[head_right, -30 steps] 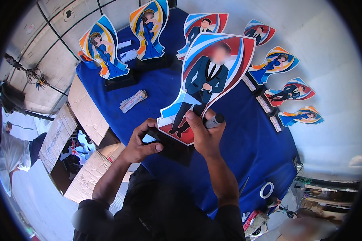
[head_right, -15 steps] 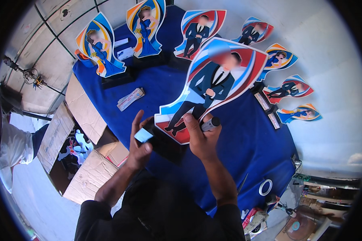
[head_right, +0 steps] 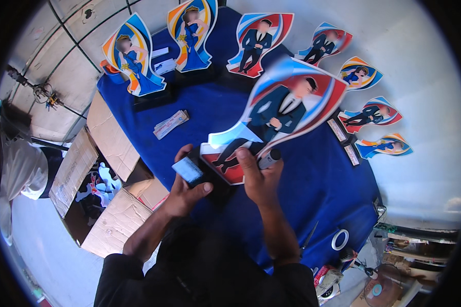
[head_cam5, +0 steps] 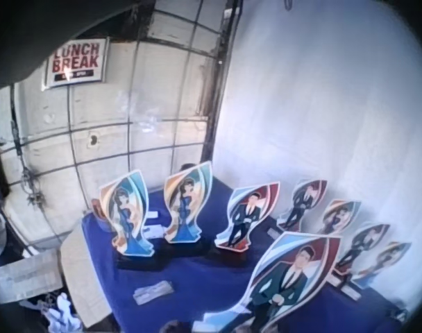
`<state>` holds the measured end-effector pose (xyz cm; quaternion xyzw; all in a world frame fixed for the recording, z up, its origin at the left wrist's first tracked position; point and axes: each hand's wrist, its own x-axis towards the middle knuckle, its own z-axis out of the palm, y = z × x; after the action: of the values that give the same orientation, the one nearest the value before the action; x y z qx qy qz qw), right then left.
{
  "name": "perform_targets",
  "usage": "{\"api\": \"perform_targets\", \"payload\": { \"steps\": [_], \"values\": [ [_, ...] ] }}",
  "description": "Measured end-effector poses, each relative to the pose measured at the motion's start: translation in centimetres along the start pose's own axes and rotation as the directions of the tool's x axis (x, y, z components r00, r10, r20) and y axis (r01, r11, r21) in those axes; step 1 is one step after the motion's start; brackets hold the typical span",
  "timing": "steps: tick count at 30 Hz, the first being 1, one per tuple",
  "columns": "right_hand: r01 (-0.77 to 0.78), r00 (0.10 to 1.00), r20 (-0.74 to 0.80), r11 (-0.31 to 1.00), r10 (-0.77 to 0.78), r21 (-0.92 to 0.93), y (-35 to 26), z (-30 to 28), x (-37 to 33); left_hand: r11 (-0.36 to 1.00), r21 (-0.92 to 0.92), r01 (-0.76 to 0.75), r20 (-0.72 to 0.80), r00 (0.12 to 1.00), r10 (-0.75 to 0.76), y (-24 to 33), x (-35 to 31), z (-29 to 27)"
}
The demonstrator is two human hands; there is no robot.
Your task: The person assembles decorative cutouts by attaching printed figures to black bases and affixing small paper labels to the front. They handle each cutout one at a time, place it on a blue-covered table, and use a marker to write on the label before pressing it into place.
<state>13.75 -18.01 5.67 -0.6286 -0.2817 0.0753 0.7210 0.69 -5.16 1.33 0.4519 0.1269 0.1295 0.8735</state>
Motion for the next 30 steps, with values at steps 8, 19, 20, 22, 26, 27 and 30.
{"api": "perform_targets", "payload": {
  "steps": [8, 19, 20, 22, 26, 27, 30],
  "values": [
    [-0.366, 0.931, -0.018, 0.929, 0.366, -0.06, 0.3, -8.3, -2.3, 0.573, 0.786, -0.232, -0.161, 0.818, 0.552, 5.5, 4.3, -8.5],
    [-0.634, 0.769, -0.065, 0.749, 0.635, -0.193, 6.1, -13.2, -5.6, 0.452, 0.861, -0.232, -0.102, 0.793, 0.601, 11.5, 15.0, -18.8],
    [-0.616, 0.783, -0.079, 0.753, 0.617, -0.231, 6.2, -13.3, -5.7, 0.452, 0.809, -0.376, -0.041, 0.731, 0.681, 11.6, 14.8, -17.6],
    [-0.598, 0.797, -0.096, 0.757, 0.596, -0.263, 6.4, -13.2, -5.8, 0.491, 0.759, -0.429, -0.039, 0.721, 0.692, 12.1, 13.3, -15.1],
    [-0.577, 0.814, -0.101, 0.78, 0.572, -0.241, 6.8, -12.7, -5.8, 0.757, 0.619, -0.208, -0.098, 0.936, 0.337, 10.7, 8.5, -9.8],
    [-0.561, 0.825, -0.079, 0.796, 0.559, -0.229, 6.8, -12.7, -5.8, 0.835, 0.526, -0.161, -0.058, 0.973, 0.224, 9.3, 7.5, -8.6],
    [-0.57, 0.816, -0.108, 0.76, 0.568, -0.312, 7.0, -12.7, -6.2, 0.817, 0.545, 0.19, -0.136, 0.981, -0.137, 3.4, 5.1, -5.7]
  ]
}}
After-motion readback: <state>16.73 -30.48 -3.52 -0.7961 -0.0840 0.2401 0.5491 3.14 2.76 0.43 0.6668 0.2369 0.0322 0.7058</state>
